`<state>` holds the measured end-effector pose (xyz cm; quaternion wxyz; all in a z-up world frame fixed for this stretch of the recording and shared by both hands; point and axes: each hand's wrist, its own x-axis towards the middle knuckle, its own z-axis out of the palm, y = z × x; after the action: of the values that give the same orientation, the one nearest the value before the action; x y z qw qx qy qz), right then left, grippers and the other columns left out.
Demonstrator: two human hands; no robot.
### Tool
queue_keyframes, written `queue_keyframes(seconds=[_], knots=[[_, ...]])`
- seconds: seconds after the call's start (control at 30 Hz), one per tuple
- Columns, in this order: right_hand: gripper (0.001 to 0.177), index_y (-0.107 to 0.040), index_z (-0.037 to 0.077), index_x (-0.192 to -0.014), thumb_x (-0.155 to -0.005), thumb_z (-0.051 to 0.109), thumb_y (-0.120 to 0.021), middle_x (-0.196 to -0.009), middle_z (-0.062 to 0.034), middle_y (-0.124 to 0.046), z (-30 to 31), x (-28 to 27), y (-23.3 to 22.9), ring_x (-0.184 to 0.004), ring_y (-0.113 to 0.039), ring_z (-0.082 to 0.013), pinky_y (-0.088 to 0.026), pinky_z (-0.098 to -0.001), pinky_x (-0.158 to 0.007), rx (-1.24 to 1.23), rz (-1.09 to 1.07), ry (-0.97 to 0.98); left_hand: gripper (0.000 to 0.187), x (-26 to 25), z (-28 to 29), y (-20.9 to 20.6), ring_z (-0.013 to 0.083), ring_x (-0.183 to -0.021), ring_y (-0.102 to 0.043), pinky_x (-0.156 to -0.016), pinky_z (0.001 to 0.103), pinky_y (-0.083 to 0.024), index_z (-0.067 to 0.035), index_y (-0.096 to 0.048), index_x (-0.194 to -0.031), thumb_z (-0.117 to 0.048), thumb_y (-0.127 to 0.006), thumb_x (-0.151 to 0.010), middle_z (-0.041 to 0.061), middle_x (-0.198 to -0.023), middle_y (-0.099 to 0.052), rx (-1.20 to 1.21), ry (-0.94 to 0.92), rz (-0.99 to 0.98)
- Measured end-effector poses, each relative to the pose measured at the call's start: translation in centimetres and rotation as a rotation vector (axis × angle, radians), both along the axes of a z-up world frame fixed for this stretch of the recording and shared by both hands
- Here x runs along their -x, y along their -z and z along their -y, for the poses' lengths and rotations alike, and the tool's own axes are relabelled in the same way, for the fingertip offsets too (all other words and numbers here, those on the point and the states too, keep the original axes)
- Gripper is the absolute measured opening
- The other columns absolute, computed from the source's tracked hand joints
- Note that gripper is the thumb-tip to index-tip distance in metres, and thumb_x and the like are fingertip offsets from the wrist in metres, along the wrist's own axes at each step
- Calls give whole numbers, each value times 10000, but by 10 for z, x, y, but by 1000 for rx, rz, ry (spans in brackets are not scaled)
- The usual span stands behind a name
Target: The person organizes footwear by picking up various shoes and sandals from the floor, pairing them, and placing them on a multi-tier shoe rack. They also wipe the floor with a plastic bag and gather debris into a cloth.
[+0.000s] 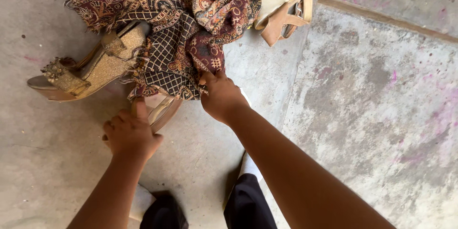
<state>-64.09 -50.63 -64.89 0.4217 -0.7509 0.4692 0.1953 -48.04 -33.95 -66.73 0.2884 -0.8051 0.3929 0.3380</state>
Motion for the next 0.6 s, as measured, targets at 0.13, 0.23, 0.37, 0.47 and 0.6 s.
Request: queue_keyframes(seconds=[0.13, 0.23, 0.37, 0.47, 0.6], knots=[[450, -555, 120, -1318, -883, 197, -642, -1367, -206, -532, -7, 4, 4, -1208, -585, -399, -477, -470, -1041, 16, 38, 39, 1005, 5, 19, -25, 433, -1296, -511, -972, 598, -477, -212, -185, -1522, -542, -778, -779, 266, -1423, -464, 17, -172, -103], [477, -535, 120, -1346, -898, 252, -637, -1354, -230, -537, -9, 4, 7, -1201, -575, -424, -473, -486, -1032, -10, 72, 120, 811, 10, 42, -38, 418, -1291, -537, -1001, 586, -476, -245, -294, -1500, -557, -679, -858, 227, -1392, -531, 41, -333, -187], [510, -530, 113, -1395, -954, 360, -601, -1319, -272, -594, -10, -3, 12, -1219, -578, -448, -474, -503, -1040, -18, 163, 322, 614, 19, 84, -34, 380, -1215, -658, -1008, 528, -502, -193, -479, -1438, -542, -541, -936, 194, -1305, -677, 231, -723, -468], [600, -486, 146, -1455, -943, 442, -588, -1366, -272, -563, -2, -7, 11, -1241, -586, -432, -489, -483, -1039, -166, 105, 500, 592, 26, 109, -37, 338, -1174, -624, -913, 593, -505, -197, -488, -1391, -510, -500, -888, 148, -1273, -638, 196, -1095, -652], [758, -398, 211, -1539, -879, 520, -606, -1427, -246, -528, 10, 4, -2, -1240, -626, -400, -524, -457, -1033, -377, 24, 555, 666, 29, 113, -69, 304, -1107, -593, -826, 487, -493, -159, -502, -1352, -621, -504, -872, 160, -1196, -618, 194, -1227, -811]])
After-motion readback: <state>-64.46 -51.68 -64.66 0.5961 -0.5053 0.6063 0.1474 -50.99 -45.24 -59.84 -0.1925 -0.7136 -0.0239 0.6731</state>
